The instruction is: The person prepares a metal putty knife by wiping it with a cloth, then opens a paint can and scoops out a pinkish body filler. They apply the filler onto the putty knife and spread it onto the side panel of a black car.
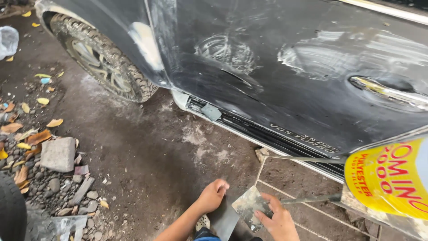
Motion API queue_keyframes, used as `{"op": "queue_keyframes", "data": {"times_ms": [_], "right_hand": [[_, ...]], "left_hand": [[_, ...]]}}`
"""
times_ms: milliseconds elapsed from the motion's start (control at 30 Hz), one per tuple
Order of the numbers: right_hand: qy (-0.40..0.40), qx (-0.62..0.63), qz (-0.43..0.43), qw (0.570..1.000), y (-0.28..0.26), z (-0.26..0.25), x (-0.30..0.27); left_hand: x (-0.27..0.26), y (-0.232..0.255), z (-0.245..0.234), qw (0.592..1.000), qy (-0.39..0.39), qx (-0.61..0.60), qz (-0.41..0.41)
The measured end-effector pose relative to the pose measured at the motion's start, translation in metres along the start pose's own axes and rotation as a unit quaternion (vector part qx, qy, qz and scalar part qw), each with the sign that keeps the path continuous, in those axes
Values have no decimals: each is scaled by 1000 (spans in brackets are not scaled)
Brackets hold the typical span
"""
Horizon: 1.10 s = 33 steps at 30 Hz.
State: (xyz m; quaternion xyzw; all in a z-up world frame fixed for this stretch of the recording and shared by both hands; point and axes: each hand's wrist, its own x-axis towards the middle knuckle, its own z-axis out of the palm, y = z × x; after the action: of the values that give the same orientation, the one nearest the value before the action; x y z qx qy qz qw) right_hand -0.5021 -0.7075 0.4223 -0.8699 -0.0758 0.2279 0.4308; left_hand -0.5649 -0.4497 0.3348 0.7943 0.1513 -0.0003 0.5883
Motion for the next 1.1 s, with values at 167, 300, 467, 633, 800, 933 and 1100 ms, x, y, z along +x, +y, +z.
{"op": "queue_keyframes", "data": {"times_ms": [167, 300, 467, 633, 800, 933, 1100], "right_hand": [[-20, 147, 25, 989, 63, -14, 9], [4, 316, 38, 948, 76, -41, 17], [56, 568, 162, 805, 72, -90, -4], [-68, 621, 12, 781, 30, -137, -33], [-93, 596, -8, 798, 39, -149, -36], [-97, 361, -49, 926, 29, -138, -48], [-94, 383, -83, 915, 23, -143, -50]], "left_hand": [[-39, -12, 29, 967, -213, -124, -68], [-57, 32, 14, 930, -239, -242, -138], [-61, 15, 36, 919, -193, -319, -131], [-49, 91, 57, 895, -19, -419, -152], [-40, 146, 90, 937, 80, -333, -69], [-59, 214, 126, 995, 82, -40, 48], [-70, 218, 136, 994, 78, 60, 55]]}}
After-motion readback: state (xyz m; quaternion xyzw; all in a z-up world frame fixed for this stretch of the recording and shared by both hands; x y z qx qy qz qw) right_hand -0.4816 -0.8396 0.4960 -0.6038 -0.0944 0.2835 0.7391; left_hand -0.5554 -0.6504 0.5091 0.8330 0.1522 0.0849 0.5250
